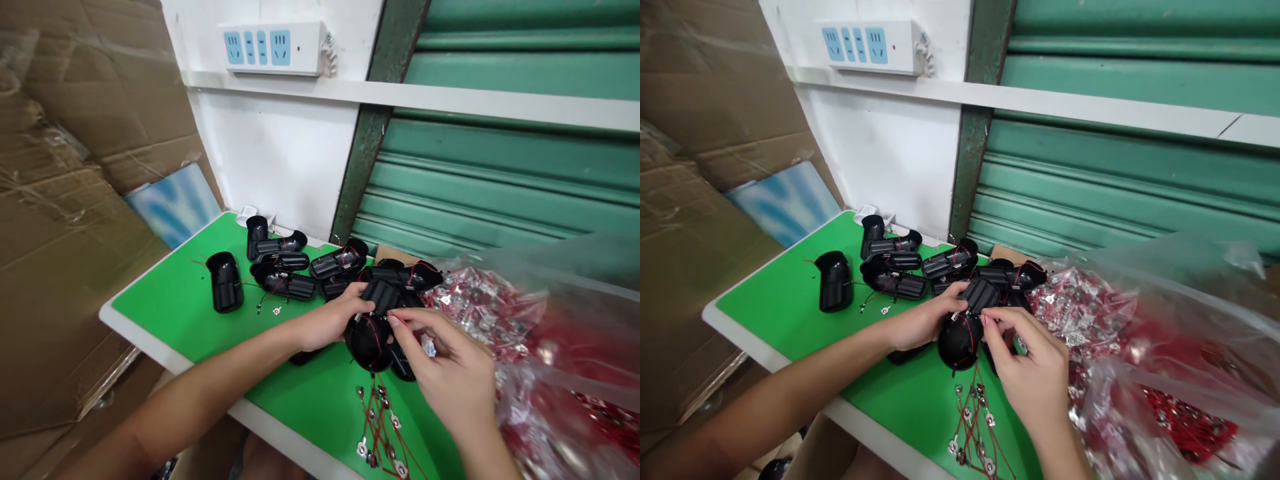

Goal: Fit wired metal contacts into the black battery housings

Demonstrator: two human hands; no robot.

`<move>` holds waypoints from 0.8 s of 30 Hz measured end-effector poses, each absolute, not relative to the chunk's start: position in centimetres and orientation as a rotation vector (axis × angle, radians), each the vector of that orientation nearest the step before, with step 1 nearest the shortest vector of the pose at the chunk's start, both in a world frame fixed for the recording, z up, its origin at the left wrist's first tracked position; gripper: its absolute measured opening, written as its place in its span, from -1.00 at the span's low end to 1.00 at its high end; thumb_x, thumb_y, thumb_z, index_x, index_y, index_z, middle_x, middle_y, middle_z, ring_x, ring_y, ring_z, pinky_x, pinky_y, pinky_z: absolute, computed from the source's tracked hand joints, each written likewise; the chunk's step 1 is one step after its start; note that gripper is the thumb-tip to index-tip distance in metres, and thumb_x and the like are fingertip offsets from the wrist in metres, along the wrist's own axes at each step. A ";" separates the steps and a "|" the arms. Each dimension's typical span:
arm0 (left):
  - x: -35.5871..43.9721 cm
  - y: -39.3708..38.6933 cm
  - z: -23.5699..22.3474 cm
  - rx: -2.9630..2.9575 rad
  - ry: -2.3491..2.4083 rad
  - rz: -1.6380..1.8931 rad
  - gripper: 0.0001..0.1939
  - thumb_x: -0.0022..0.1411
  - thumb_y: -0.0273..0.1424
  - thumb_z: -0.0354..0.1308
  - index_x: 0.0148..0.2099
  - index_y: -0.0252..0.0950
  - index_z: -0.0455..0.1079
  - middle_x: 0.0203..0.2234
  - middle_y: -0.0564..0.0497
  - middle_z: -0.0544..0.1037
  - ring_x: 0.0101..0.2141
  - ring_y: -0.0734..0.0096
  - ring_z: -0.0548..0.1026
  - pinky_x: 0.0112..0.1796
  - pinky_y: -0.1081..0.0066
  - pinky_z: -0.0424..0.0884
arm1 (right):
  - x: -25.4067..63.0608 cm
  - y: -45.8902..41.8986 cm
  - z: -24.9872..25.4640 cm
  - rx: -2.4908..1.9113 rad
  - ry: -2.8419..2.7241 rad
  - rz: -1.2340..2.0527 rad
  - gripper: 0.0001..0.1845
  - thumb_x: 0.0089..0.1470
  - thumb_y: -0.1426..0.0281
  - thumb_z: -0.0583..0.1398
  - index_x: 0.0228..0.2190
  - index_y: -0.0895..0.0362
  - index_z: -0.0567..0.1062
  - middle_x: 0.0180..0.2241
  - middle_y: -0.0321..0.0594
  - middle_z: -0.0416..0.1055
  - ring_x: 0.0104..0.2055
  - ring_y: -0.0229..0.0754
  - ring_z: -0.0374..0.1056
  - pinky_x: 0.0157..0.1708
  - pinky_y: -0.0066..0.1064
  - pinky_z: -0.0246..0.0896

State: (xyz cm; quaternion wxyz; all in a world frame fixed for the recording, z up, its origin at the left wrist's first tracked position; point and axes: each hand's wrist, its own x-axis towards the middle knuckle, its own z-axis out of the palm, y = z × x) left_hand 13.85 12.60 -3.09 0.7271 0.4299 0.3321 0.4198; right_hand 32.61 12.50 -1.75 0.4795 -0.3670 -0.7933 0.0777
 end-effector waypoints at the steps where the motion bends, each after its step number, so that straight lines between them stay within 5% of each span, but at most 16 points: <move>1: 13.8 12.6 -3.1 0.947 0.737 0.924 -0.38 0.15 -0.15 0.16 0.22 -0.19 0.16 -0.15 -0.03 0.49 -0.17 0.25 0.47 -0.15 0.35 0.32 | 32.5 12.5 -1.8 -0.902 -1.935 0.177 -0.94 0.22 0.44 0.29 -0.26 0.07 0.60 -0.43 -0.32 0.51 -0.49 -0.38 0.35 -0.40 -0.53 0.33; 24: 13.7 12.3 -2.5 0.914 0.725 0.922 -0.19 -0.06 -0.06 0.29 0.20 -0.17 0.10 -0.02 -0.02 0.38 -0.11 0.30 0.37 -0.14 0.36 0.30 | 31.9 12.3 -2.3 -0.912 -1.868 0.068 -0.90 0.18 0.48 0.33 -0.25 0.04 0.61 -0.43 -0.40 0.54 -0.52 -0.43 0.36 -0.32 -0.55 0.40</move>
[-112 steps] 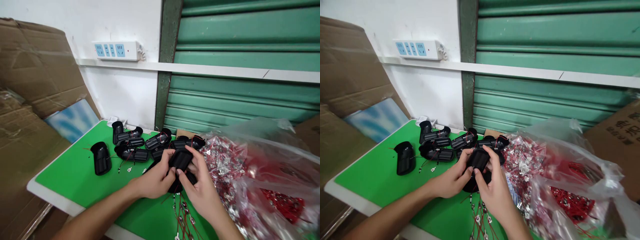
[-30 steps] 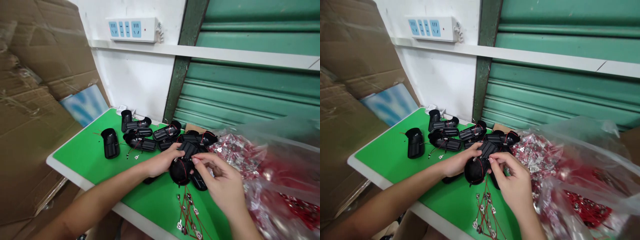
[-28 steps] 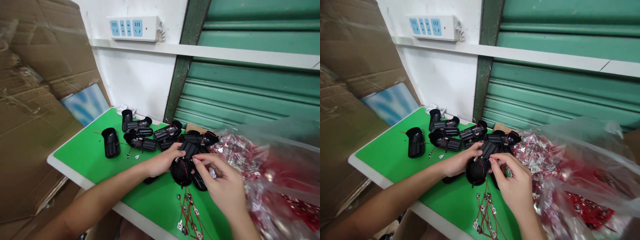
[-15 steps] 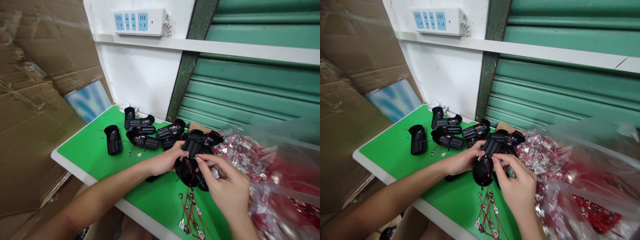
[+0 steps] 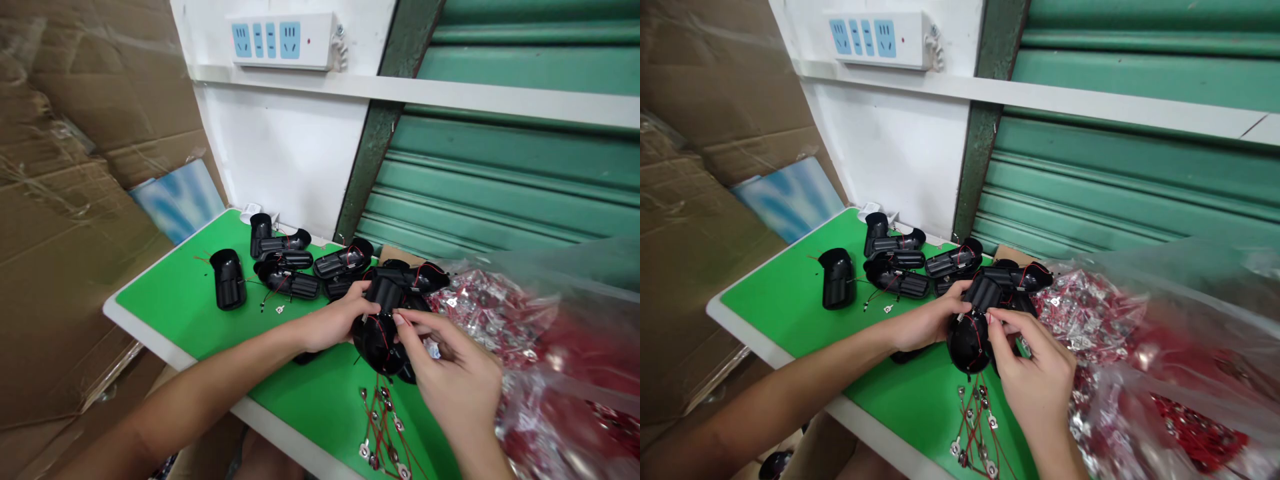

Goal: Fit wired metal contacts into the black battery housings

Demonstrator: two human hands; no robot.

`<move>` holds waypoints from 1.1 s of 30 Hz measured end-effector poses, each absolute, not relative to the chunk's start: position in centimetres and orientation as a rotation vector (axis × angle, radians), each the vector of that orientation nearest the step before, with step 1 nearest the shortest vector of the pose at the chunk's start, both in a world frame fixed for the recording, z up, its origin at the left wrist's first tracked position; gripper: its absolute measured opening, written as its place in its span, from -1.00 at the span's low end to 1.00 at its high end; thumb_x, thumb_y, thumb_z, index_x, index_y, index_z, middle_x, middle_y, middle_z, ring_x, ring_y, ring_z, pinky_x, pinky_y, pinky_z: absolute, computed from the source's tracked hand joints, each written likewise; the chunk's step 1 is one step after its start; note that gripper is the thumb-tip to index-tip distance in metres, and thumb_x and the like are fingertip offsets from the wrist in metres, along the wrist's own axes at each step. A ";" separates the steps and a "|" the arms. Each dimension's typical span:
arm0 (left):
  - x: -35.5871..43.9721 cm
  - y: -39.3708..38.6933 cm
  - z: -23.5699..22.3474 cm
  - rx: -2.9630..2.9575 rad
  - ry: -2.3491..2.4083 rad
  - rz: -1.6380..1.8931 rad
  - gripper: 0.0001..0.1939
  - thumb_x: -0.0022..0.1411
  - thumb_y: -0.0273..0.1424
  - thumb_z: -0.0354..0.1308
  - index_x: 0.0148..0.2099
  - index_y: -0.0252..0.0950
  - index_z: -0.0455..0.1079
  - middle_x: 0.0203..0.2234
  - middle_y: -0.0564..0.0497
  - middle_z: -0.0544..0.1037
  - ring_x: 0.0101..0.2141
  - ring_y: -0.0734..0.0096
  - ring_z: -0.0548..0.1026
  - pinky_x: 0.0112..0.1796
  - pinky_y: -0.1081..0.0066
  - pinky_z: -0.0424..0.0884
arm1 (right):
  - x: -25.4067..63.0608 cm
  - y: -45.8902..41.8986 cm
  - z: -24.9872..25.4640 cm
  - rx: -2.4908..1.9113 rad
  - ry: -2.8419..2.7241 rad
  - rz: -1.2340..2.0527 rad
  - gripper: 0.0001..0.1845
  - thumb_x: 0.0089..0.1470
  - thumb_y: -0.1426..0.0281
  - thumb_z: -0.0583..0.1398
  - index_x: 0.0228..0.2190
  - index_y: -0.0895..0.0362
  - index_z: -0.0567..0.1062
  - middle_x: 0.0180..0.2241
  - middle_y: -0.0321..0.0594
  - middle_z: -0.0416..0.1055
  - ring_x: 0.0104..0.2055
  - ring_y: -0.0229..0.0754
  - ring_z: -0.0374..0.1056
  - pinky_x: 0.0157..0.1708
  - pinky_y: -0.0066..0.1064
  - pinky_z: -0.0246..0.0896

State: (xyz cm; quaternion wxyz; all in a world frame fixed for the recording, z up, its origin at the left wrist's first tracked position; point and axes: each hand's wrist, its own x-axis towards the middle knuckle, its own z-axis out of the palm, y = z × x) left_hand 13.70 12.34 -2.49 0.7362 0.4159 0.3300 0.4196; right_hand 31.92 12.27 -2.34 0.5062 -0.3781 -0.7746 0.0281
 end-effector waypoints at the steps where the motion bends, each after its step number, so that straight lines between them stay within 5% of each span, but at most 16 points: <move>1: 13.7 12.3 -2.4 0.917 0.721 0.920 -0.19 -0.06 -0.07 0.28 0.20 -0.16 0.10 -0.01 -0.03 0.38 -0.10 0.28 0.38 -0.15 0.36 0.30 | 31.9 12.3 -2.3 -0.901 -1.871 0.056 -0.90 0.18 0.48 0.33 -0.25 0.04 0.61 -0.42 -0.40 0.55 -0.51 -0.43 0.37 -0.32 -0.55 0.41; 8: 13.5 12.4 -2.8 0.975 0.730 0.947 -0.38 0.10 -0.17 0.13 0.18 -0.16 0.08 -0.06 -0.02 0.34 -0.10 0.27 0.37 -0.14 0.32 0.33 | 31.8 12.4 -2.2 -0.824 -1.943 0.025 -0.87 0.20 0.52 0.30 -0.23 0.06 0.59 -0.35 -0.38 0.54 -0.47 -0.45 0.37 -0.37 -0.61 0.36; 14: 13.5 12.4 -3.1 1.414 0.814 1.122 -0.56 0.29 -0.37 0.04 0.16 -0.29 0.01 0.02 -0.11 0.29 0.06 0.28 0.29 0.19 0.22 0.21 | 32.2 12.6 -1.8 -0.743 -2.036 0.097 -0.87 0.23 0.47 0.26 -0.22 0.03 0.60 -0.08 -0.25 0.49 -0.14 -0.35 0.46 -0.15 -0.54 0.42; 19: 13.7 11.8 -2.9 1.547 0.757 1.187 -0.60 0.39 -0.38 0.02 0.18 -0.34 -0.01 0.01 -0.17 0.31 0.03 0.27 0.31 0.14 0.21 0.30 | 32.0 12.8 -3.0 -0.913 -1.847 0.328 -0.49 0.29 0.38 0.22 0.24 -0.08 0.39 0.16 -0.13 0.39 0.06 -0.26 0.45 -0.11 -0.49 0.50; 22: 13.8 11.6 -2.8 1.577 0.713 1.209 -0.62 0.40 -0.39 0.03 0.17 -0.34 0.00 0.03 -0.20 0.33 0.03 0.27 0.34 0.13 0.21 0.32 | 31.7 12.6 -3.7 -0.923 -1.850 0.458 -0.40 0.33 0.35 0.18 0.34 -0.11 0.26 0.17 -0.12 0.43 0.15 -0.20 0.46 -0.01 -0.41 0.54; 33: 13.8 11.5 -3.1 1.631 0.724 1.223 -0.60 0.40 -0.42 0.04 0.18 -0.36 0.00 0.03 -0.22 0.32 0.03 0.25 0.36 0.10 0.21 0.34 | 31.3 12.0 -3.9 -0.885 -1.876 0.460 -0.36 0.36 0.37 0.14 0.39 -0.04 0.19 0.12 -0.04 0.46 0.02 -0.20 0.54 -0.08 -0.44 0.57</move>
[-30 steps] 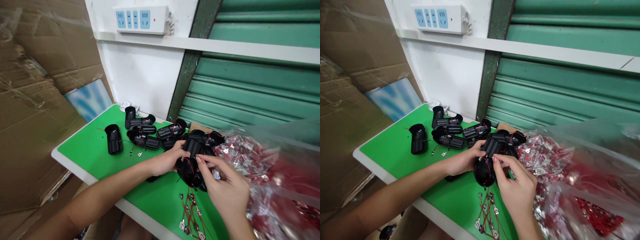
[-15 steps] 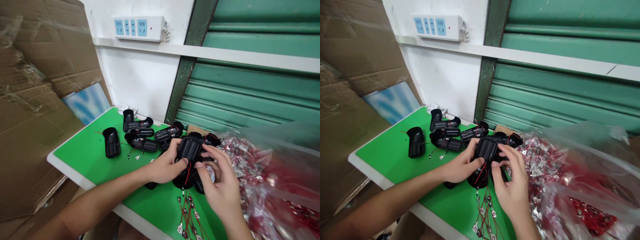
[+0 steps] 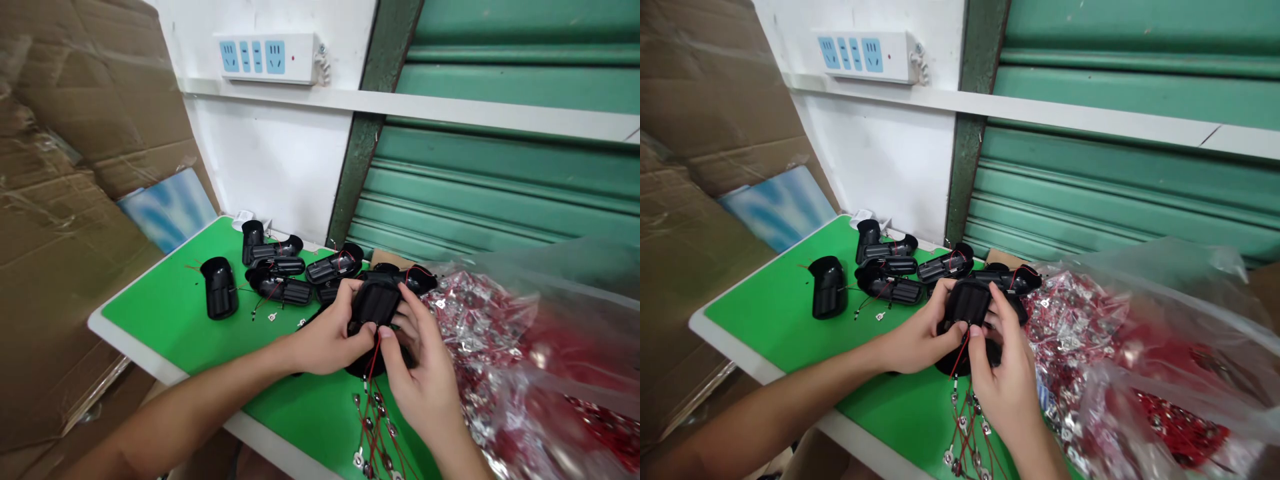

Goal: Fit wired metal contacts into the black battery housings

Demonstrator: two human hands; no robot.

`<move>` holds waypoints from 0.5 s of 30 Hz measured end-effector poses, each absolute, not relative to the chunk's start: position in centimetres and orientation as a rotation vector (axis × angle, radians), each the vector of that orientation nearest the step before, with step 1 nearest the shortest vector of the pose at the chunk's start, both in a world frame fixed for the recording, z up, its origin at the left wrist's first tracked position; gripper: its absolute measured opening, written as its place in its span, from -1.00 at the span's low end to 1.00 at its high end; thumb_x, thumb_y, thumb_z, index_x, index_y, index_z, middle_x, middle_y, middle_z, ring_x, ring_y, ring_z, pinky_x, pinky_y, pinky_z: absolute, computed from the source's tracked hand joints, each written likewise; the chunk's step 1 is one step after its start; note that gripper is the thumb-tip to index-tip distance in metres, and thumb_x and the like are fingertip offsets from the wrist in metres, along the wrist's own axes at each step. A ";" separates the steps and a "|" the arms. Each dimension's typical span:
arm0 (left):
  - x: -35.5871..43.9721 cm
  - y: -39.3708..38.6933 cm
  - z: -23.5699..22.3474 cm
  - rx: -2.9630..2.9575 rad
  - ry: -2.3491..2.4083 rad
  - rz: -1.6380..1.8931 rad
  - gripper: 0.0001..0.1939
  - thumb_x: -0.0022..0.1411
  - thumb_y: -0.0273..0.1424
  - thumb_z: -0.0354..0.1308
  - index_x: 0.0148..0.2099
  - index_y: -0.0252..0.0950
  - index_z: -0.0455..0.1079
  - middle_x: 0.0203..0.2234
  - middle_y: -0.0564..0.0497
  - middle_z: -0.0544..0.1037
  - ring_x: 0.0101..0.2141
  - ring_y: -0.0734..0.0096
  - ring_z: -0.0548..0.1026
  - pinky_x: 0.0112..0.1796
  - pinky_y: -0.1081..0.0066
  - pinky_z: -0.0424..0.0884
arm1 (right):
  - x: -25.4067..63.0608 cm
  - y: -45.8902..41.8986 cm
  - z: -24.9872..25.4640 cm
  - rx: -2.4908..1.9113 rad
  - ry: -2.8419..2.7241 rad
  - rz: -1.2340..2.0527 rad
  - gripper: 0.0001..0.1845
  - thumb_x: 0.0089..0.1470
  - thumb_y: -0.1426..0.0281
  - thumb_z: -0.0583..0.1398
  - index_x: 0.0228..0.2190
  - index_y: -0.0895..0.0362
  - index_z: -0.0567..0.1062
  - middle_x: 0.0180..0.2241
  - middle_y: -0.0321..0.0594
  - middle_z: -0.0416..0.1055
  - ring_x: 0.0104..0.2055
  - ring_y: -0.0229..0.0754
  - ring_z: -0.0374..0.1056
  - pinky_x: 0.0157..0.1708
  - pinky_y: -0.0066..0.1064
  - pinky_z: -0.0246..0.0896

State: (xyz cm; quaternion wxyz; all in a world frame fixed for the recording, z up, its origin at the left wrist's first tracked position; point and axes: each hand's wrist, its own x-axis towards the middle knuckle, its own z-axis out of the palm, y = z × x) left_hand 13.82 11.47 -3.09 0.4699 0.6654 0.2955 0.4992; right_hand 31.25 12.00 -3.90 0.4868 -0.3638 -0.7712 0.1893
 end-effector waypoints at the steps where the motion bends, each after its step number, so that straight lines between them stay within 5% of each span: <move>1: 13.8 11.5 -3.1 1.633 0.727 1.225 -0.61 0.40 -0.42 0.04 0.18 -0.36 0.00 0.03 -0.22 0.32 0.03 0.25 0.36 0.10 0.21 0.34 | 31.1 12.0 -4.1 -0.885 -1.879 0.440 -0.36 0.36 0.37 0.13 0.40 -0.02 0.18 0.13 -0.02 0.45 0.03 -0.19 0.54 -0.07 -0.43 0.57; 15: 13.8 11.3 -2.7 1.661 0.730 1.223 -0.64 0.43 -0.42 0.01 0.17 -0.34 0.00 0.05 -0.20 0.31 0.09 0.28 0.34 0.17 0.26 0.31 | 30.9 11.7 -4.8 -0.929 -1.884 0.433 -0.32 0.39 0.36 0.10 0.44 -0.05 0.09 0.26 0.02 0.33 0.13 -0.20 0.48 0.07 -0.38 0.51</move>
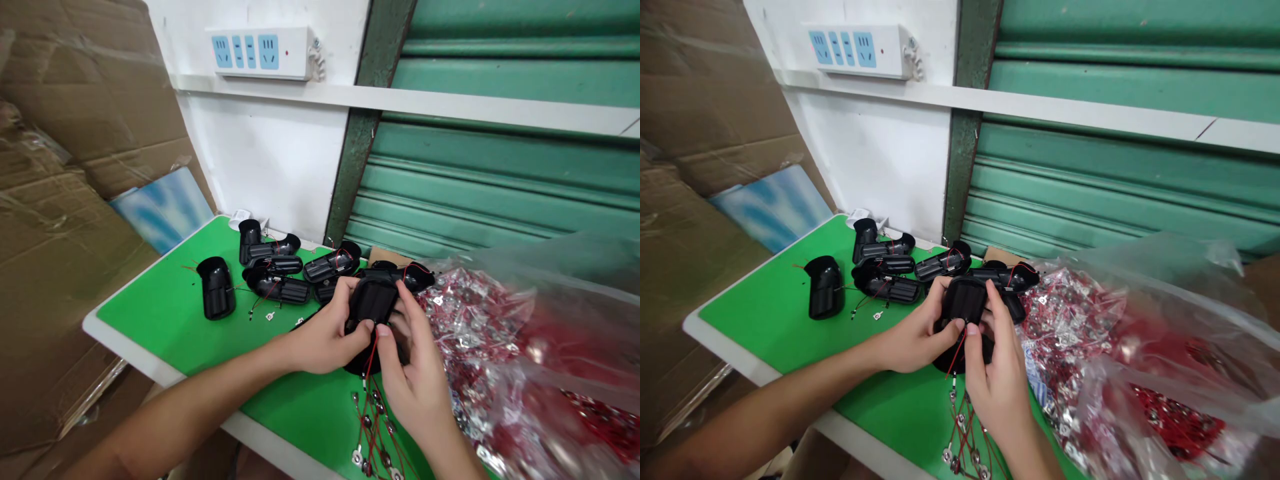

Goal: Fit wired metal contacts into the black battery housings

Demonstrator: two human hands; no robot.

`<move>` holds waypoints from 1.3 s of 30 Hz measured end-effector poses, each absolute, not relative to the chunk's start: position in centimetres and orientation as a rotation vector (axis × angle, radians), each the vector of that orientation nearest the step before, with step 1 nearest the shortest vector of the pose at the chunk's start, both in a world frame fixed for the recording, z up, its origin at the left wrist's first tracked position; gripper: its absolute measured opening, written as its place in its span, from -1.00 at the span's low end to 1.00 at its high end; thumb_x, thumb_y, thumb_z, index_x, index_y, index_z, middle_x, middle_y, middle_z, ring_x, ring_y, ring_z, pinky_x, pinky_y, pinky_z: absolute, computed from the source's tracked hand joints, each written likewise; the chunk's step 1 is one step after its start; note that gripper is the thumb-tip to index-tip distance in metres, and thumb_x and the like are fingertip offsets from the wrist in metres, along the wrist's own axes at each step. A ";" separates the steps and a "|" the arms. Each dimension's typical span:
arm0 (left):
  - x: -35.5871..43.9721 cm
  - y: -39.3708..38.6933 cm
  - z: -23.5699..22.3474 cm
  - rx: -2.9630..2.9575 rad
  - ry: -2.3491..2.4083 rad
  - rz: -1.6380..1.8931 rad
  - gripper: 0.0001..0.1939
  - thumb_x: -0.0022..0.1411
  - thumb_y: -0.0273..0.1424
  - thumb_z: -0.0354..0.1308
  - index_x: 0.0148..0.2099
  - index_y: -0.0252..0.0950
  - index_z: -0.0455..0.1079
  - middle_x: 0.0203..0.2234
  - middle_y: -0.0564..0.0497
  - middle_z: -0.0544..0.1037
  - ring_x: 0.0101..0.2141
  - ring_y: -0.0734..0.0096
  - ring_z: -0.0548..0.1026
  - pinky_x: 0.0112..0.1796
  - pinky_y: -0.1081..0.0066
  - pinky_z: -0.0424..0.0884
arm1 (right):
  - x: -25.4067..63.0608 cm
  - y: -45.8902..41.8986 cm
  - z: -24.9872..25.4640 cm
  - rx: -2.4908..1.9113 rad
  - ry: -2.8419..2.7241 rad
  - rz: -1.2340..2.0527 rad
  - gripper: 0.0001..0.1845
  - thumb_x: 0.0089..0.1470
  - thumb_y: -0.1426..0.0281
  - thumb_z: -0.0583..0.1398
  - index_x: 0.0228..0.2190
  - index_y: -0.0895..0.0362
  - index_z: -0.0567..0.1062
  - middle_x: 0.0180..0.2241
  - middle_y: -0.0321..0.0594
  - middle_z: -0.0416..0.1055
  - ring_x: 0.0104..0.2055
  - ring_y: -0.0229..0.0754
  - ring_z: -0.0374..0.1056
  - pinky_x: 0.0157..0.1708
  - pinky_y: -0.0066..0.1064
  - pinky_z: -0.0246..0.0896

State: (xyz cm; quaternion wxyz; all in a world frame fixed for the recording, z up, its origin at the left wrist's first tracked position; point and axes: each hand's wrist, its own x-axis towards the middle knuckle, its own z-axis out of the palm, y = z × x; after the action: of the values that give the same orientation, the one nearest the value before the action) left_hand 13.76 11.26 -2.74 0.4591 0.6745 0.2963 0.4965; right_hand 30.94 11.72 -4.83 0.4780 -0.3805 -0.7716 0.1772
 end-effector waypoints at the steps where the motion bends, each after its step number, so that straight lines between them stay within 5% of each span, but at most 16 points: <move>1: 13.8 11.2 -2.7 1.660 0.725 1.222 -0.65 0.44 -0.42 0.01 0.17 -0.33 0.00 0.05 -0.19 0.31 0.08 0.29 0.34 0.16 0.26 0.31 | 30.9 11.7 -4.9 -0.939 -1.879 0.432 -0.32 0.39 0.35 0.10 0.45 -0.05 0.08 0.27 0.02 0.32 0.15 -0.18 0.47 0.08 -0.36 0.50; 10: 14.0 10.9 -3.0 1.719 0.766 1.270 -0.69 0.44 -0.41 0.00 0.14 -0.31 0.00 -0.05 -0.13 0.30 -0.04 0.31 0.37 0.05 0.28 0.37 | 30.0 10.9 -5.2 -0.938 -1.846 0.395 -0.30 0.39 0.35 0.06 0.46 -0.02 0.03 0.35 0.03 0.21 0.32 -0.03 0.33 0.28 -0.09 0.36; 18: 14.4 10.8 -3.6 1.765 0.875 1.287 -0.62 0.37 -0.41 0.07 0.14 -0.29 0.01 -0.11 -0.09 0.31 -0.12 0.31 0.37 -0.06 0.31 0.39 | 29.3 10.7 -5.9 -0.972 -1.747 0.430 -0.34 0.39 0.34 0.07 0.44 0.01 0.09 0.29 0.03 0.30 0.27 -0.08 0.38 0.19 -0.18 0.43; 27: 13.6 11.5 -2.6 1.449 0.785 1.185 -0.62 0.37 -0.30 0.09 0.12 -0.25 0.06 -0.07 -0.04 0.29 0.01 0.29 0.34 0.12 0.21 0.30 | 30.9 11.9 -4.1 -0.908 -1.692 0.819 -0.42 0.35 0.23 0.15 0.35 -0.16 0.29 0.23 -0.17 0.39 0.13 -0.21 0.46 0.10 -0.34 0.42; 35: 13.5 7.1 -1.1 1.355 0.538 1.077 -0.39 0.36 -0.02 0.21 0.19 -0.20 0.01 -0.14 -0.08 0.46 -0.17 0.36 0.53 -0.13 0.32 0.46 | 32.2 13.1 -2.1 -0.664 -1.376 1.080 -0.44 0.25 0.19 0.11 0.25 -0.03 0.37 0.02 -0.02 0.49 -0.18 -0.11 0.54 -0.46 -0.42 0.37; 39: 11.7 -2.2 -2.0 1.258 0.727 0.902 -0.39 0.28 0.04 0.28 0.21 -0.17 0.28 -0.21 -0.03 0.54 -0.18 0.22 0.60 -0.27 0.32 0.53 | 32.2 13.7 -1.2 -0.688 -1.227 1.146 -0.62 0.18 0.18 0.24 0.04 -0.13 0.55 -0.17 -0.03 0.50 -0.37 -0.12 0.51 -0.56 -0.34 0.31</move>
State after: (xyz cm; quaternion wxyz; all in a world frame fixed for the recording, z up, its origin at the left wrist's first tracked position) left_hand 11.72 -2.25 -2.03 0.6562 0.5551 0.3209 0.3979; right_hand 32.23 13.67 -1.23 0.6159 -0.2987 -0.5328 0.4975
